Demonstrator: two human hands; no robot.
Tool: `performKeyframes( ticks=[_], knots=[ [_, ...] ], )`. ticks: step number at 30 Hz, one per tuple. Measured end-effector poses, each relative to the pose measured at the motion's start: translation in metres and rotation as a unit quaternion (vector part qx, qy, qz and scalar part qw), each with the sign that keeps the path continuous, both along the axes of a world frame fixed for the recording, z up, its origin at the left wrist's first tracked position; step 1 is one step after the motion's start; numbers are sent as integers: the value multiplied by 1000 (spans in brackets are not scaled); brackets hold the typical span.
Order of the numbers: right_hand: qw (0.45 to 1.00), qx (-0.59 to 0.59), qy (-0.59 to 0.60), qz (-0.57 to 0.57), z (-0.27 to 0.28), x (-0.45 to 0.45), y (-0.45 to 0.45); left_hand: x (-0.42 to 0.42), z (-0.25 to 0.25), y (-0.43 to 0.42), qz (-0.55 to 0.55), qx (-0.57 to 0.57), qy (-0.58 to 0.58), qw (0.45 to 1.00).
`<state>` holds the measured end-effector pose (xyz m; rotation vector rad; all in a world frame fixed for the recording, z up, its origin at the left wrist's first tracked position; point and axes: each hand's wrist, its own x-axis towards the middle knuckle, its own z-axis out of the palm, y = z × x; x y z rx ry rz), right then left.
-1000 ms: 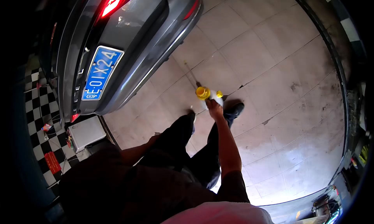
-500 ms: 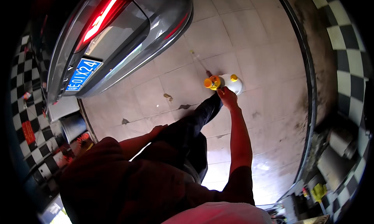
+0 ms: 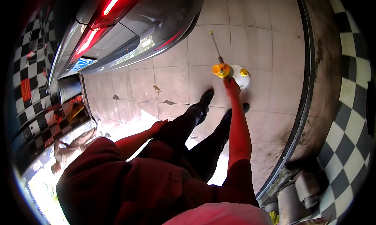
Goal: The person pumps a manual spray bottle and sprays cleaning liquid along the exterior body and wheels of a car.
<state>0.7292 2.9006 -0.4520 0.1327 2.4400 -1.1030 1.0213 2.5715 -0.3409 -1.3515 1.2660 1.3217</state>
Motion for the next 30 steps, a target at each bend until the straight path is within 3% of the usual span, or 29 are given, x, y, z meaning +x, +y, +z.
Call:
performKeyframes(
  ticks=[7,8,11,12,15,16,19,20,24,25,27,28,30],
  knots=[
    [954,-30,-16,297,-5,-80,70,-45,-22,112,37,-41,27,998],
    [955,-44,-38,290,-10,-93,80,-28,-53,120,33,-50,40,997],
    [966,-88,-24,243,-15,-118,111,-90,-15,198,-22,-126,45,991],
    [968,-102,-4,230,-11,-129,123,-113,-4,216,-87,-142,44,985],
    [984,-120,-94,95,-7,-177,140,-144,5,255,12,-89,74,993],
    [988,-99,-60,99,-10,-195,144,-155,9,267,95,-55,61,992],
    [989,-63,-29,132,-1,-248,153,-186,11,304,165,-32,55,984],
    [984,-34,-57,165,3,-269,155,-193,4,315,148,-31,47,987],
    [962,-41,29,268,-8,-331,159,-264,-44,344,51,-47,51,996],
    [946,-10,-23,323,-2,-354,160,-289,-56,350,19,-57,57,997],
    [926,-21,-27,376,7,-396,155,-334,-79,354,-35,-79,132,988],
    [925,-26,-40,376,5,-415,153,-360,-84,355,-188,-185,270,926],
    [933,-71,4,353,-11,-455,141,-415,-79,357,-105,-181,297,932]
  ],
)
